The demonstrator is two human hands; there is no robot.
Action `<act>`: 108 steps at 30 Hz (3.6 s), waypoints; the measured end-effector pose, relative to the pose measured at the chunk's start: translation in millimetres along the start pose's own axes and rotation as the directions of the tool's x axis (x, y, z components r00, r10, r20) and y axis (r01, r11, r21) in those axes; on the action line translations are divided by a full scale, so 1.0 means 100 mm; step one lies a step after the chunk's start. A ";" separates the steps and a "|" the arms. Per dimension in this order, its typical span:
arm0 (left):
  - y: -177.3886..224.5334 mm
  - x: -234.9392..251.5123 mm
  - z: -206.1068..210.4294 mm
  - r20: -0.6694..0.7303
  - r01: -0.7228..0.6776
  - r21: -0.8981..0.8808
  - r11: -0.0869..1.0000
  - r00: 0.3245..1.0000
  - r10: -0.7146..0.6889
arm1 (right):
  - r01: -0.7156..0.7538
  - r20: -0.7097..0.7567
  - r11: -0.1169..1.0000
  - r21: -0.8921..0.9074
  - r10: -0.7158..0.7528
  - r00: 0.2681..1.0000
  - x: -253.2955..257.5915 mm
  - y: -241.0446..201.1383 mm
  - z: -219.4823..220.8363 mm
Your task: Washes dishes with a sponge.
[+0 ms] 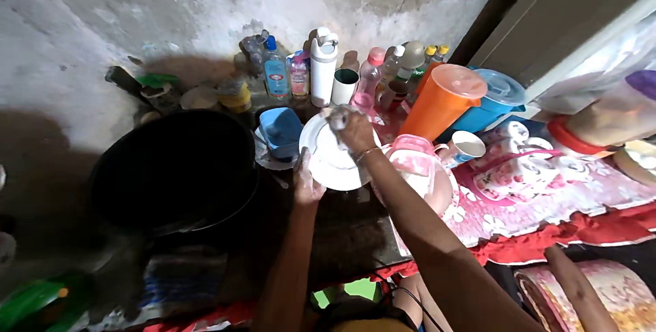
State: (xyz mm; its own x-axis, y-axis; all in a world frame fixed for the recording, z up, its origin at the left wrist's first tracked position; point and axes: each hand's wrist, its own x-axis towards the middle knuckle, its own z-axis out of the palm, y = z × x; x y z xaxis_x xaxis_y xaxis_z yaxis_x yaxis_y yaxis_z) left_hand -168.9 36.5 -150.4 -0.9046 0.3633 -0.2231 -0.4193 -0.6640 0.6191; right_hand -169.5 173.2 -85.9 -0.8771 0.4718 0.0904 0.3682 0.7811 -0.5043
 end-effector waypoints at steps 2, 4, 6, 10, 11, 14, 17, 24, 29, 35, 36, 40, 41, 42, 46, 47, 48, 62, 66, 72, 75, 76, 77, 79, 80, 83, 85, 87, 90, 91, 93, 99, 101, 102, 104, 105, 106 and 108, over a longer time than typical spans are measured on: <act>0.02 0.03 -0.03 -0.061 -0.001 -0.027 1.000 0.998 -0.001 | -0.060 -0.058 0.994 0.088 0.065 0.996 -0.07 0.19 0.01; 0.07 0.06 -0.01 -0.113 -0.002 -0.057 0.998 0.994 -0.004 | -0.056 -0.106 0.984 0.167 0.075 0.992 -0.34 0.27 0.16; 0.09 0.08 0.01 -0.114 0.003 -0.040 0.999 0.993 -0.008 | 0.054 -0.151 0.988 0.143 -0.032 0.988 -0.61 0.21 0.46; 0.06 -0.04 0.14 -0.051 0.001 0.077 0.997 0.999 0.003 | 0.319 -0.102 0.947 0.040 -0.313 0.944 -0.61 -0.22 0.55; 0.05 -0.06 0.14 -0.016 -0.003 0.091 0.996 1.000 0.005 | 0.315 -0.079 0.949 0.019 -0.312 0.947 -0.49 -0.27 0.45; 0.06 -0.09 0.14 0.005 -0.004 0.118 0.993 1.000 0.003 | 0.147 -0.049 0.989 0.006 -0.147 0.988 -0.09 -0.23 0.09; 0.08 -0.06 0.08 -0.028 -0.027 0.057 0.998 0.999 0.029 | -0.085 -0.034 0.990 0.109 0.089 0.995 0.05 0.05 -0.07; 0.03 0.01 -0.01 -0.039 -0.104 0.053 0.993 0.994 0.107 | 0.160 -0.079 0.979 0.125 -0.151 0.985 -0.85 -0.22 0.55; 0.13 0.01 0.05 -0.151 0.045 -0.016 0.999 0.987 -0.047 | 0.513 -0.211 0.852 -0.107 -0.523 0.826 -0.80 0.04 0.68; 0.25 0.04 -0.05 -0.126 0.036 0.123 0.992 0.992 -0.020 | 0.046 -0.235 0.930 0.366 0.044 0.971 -0.47 0.47 -0.07; 0.25 0.05 -0.04 -0.113 0.033 0.136 0.990 0.993 -0.018 | -0.039 -0.163 0.844 0.535 0.148 0.975 -0.45 0.47 -0.22; 0.12 0.22 -0.05 -0.108 -0.001 0.179 0.984 0.994 0.021 | -0.144 0.082 0.580 0.802 0.131 0.988 -0.66 0.30 -0.56; 0.10 0.27 -0.03 -0.106 -0.006 0.215 0.977 0.994 0.030 | -0.101 0.056 0.629 0.770 0.092 0.994 -0.73 0.22 -0.57; 0.11 0.29 0.00 -0.091 0.000 0.246 0.969 0.996 0.023 | -0.011 -0.019 0.710 0.704 0.034 0.999 -0.79 0.12 -0.54; 0.40 0.19 0.14 0.099 -0.018 0.124 0.992 0.995 0.006 | 0.455 -0.142 0.861 0.226 -0.433 0.890 -1.07 -0.23 -0.28; 0.48 0.09 0.17 0.126 -0.014 0.148 0.989 0.992 -0.005 | 0.513 -0.083 0.846 0.148 -0.506 0.859 -1.11 -0.26 -0.23; 0.52 -0.02 0.19 0.112 0.009 0.199 0.980 0.993 -0.032 | 0.544 -0.020 0.832 0.108 -0.545 0.838 -1.13 -0.27 -0.19; 0.37 -0.02 0.27 0.004 -0.086 0.585 0.807 0.995 0.103 | -0.161 0.243 0.983 -0.086 0.178 0.954 -1.17 0.90 -0.81; 0.26 0.03 0.51 0.139 -0.158 0.749 0.643 0.987 0.081 | -0.293 0.251 0.950 -0.106 0.310 0.917 -1.18 1.10 -0.83; -0.20 0.08 0.75 0.338 -0.254 0.820 0.512 0.938 -0.076 | -0.258 -0.008 0.964 0.060 0.259 0.966 -1.35 1.15 -1.25; -0.55 0.11 0.78 0.423 -0.294 0.807 0.512 0.893 -0.155 | -0.166 -0.057 0.983 0.072 0.171 0.984 -1.32 1.19 -1.33; -0.68 0.15 0.77 0.445 -0.303 0.804 0.512 0.877 -0.180 | -0.178 -0.028 0.981 0.071 0.180 0.983 -1.29 1.22 -1.33; -0.79 0.18 0.77 0.457 -0.304 0.800 0.518 0.867 -0.197 | -0.191 0.001 0.979 0.078 0.191 0.982 -1.25 1.27 -1.31; -0.93 0.21 0.80 0.448 -0.291 0.817 0.499 0.864 -0.229 | -0.211 0.057 0.972 0.102 0.206 0.977 -1.18 1.39 -1.23; -0.96 0.22 0.83 0.449 -0.307 0.836 0.454 0.859 -0.246 | -0.213 0.088 0.970 0.113 0.204 0.975 -1.15 1.42 -1.20; -0.93 0.23 0.95 0.474 -0.386 0.870 0.308 0.826 -0.304 | -0.192 0.175 0.974 0.124 0.169 0.970 -1.12 1.50 -1.11; -0.83 0.18 1.05 0.466 -0.417 0.884 0.214 0.826 -0.318 | -0.182 0.206 0.977 0.110 0.157 0.966 -1.10 1.50 -1.11; -0.76 0.15 1.10 0.451 -0.444 0.890 0.102 0.826 -0.339 | -0.189 0.206 0.981 0.041 0.177 0.962 -1.09 1.44 -1.13; -0.70 0.14 1.05 0.409 -0.445 0.895 -0.011 0.831 -0.377 | -0.230 0.193 0.964 -0.131 0.252 0.948 -1.06 1.18 -1.23; -0.67 0.14 1.02 0.396 -0.435 0.900 -0.010 0.830 -0.392 | -0.207 0.171 0.966 -0.155 0.232 0.958 -1.04 1.13 -1.24; -0.63 0.16 0.94 0.402 -0.419 0.907 0.041 0.832 -0.383 | -0.144 0.086 0.978 -0.149 0.158 0.984 -1.00 1.03 -1.25; -0.29 0.21 0.51 0.419 -0.333 0.870 0.363 0.888 -0.188 | 0.019 -0.069 0.992 0.126 -0.010 0.998 -0.58 0.67 -1.03; -0.15 0.25 0.28 0.373 -0.283 0.863 0.417 0.915 -0.151 | 0.041 -0.030 0.974 0.224 -0.036 0.999 -0.41 0.41 -0.84; -0.10 0.28 0.15 0.352 -0.270 0.859 0.435 0.928 -0.119 | 0.059 0.003 0.964 0.261 -0.062 0.998 -0.32 0.29 -0.72; -0.07 0.37 -0.20 0.323 -0.284 0.856 0.432 0.946 -0.018 | 0.070 0.094 0.947 0.313 -0.105 0.990 -0.12 0.06 -0.42; -0.07 0.42 -0.37 0.308 -0.291 0.853 0.433 0.951 0.032 | 0.050 0.160 0.940 0.338 -0.109 0.981 -0.02 -0.08 -0.27; -0.03 0.44 -0.51 0.271 -0.260 0.864 0.432 0.962 0.037 | 0.039 0.217 0.920 0.390 -0.133 0.967 0.09 -0.20 -0.11; 0.12 0.48 -0.70 0.150 -0.115 0.895 0.432 0.987 -0.050 | -0.018 0.311 0.852 0.523 -0.172 0.935 0.33 -0.39 0.22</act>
State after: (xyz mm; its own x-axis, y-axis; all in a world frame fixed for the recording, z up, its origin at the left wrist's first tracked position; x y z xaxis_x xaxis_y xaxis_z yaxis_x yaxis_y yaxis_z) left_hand -222.7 0.2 -206.6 -0.8608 0.4899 -0.1377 -0.0088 0.2563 0.9666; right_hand -219.5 149.6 -82.5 -0.9790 0.1794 -0.0963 0.1679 0.4437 -0.8803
